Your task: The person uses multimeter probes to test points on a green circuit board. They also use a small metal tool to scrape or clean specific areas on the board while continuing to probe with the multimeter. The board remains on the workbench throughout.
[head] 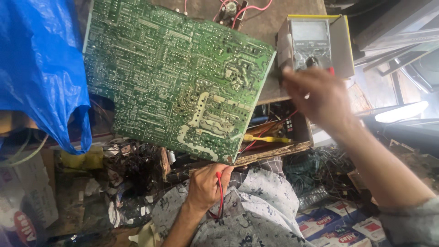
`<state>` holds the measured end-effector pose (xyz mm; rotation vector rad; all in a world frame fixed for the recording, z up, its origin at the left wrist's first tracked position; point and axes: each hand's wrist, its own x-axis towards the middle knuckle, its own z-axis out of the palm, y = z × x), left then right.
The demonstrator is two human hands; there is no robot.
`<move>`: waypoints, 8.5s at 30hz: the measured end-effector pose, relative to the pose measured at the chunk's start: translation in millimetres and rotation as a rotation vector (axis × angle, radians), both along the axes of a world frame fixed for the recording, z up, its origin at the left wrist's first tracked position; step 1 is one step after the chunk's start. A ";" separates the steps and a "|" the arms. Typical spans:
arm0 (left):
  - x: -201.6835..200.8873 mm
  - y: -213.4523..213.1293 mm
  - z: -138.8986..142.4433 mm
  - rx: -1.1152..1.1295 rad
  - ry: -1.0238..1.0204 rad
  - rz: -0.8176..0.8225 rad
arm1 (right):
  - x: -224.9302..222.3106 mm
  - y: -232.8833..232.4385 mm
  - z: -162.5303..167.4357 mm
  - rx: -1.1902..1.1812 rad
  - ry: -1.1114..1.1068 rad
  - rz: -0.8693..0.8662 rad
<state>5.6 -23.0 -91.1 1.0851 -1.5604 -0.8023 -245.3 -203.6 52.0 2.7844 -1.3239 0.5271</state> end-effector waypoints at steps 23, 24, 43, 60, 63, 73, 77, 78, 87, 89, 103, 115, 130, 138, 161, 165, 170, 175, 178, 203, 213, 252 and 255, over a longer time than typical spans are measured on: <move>-1.3 2.3 -5.2 -0.009 -0.032 0.011 | 5.6 14.9 -5.4 0.082 0.020 -0.031; -0.7 2.5 -3.8 -0.016 -0.024 0.014 | 6.3 17.3 -4.4 0.056 0.017 0.001; -0.7 1.6 -4.5 -0.024 -0.010 0.008 | 9.4 29.8 -5.1 0.023 -0.023 0.029; -0.3 3.0 -2.3 -0.017 -0.007 0.012 | 3.4 23.5 -4.4 0.055 -0.125 -0.069; -0.6 1.2 -1.2 -0.020 -0.018 0.008 | 3.0 20.4 -5.7 0.040 -0.203 -0.067; -0.7 3.5 -6.8 -0.015 -0.022 0.017 | 14.1 43.3 -15.0 0.156 -0.115 0.056; -2.4 4.0 -11.9 0.048 -0.029 -0.024 | 11.5 45.0 -18.3 0.077 -0.159 -0.007; -2.2 3.9 -12.1 0.033 -0.025 -0.016 | 11.9 45.5 -19.4 0.097 -0.129 0.011; -0.1 4.3 -5.4 -0.013 -0.035 0.013 | 13.3 51.7 -20.1 0.087 -0.058 0.065; -0.4 3.7 -4.6 0.014 -0.022 -0.004 | 13.8 53.8 -21.5 0.124 -0.026 0.133; -1.5 4.1 -4.9 -0.015 -0.012 0.013 | 18.3 62.2 -10.4 0.068 -0.115 -0.013; -1.9 3.9 -6.8 -0.033 -0.024 0.031 | 21.2 71.8 -19.8 0.044 -0.059 0.041; -3.4 4.6 -9.0 -0.034 -0.034 0.047 | 18.7 72.0 -22.0 0.016 0.009 0.063; -6.0 3.4 -16.5 -0.010 -0.060 0.020 | 16.0 70.0 -22.4 -0.002 0.031 0.153; -4.5 4.4 -8.3 -0.056 -0.054 0.060 | 22.3 85.5 -25.0 -0.018 -0.037 0.273; -5.3 5.9 -9.6 -0.012 -0.053 0.059 | 21.1 83.8 -27.2 0.015 -0.027 0.168; -5.3 5.4 -9.3 -0.016 -0.058 0.067 | 25.1 85.8 -26.6 -0.016 -0.037 0.280; -5.1 5.2 -7.1 -0.042 -0.056 0.072 | 31.1 95.8 -18.1 0.003 -0.021 0.241; -6.1 3.8 -7.7 -0.064 -0.060 0.079 | 33.8 97.3 -15.8 0.064 -0.014 0.142; -9.1 6.1 -13.2 -0.035 -0.084 0.091 | 36.3 112.6 -30.1 0.008 -0.086 0.033; -8.4 6.5 -9.4 -0.013 -0.066 0.095 | 38.8 114.6 -27.5 0.009 -0.099 0.098; -10.1 5.1 -15.1 -0.024 -0.065 0.070 | 42.4 123.8 -31.2 0.275 -0.203 0.144; -10.1 5.4 -16.6 0.006 -0.080 0.072 | 41.9 122.9 -33.1 0.254 -0.191 0.114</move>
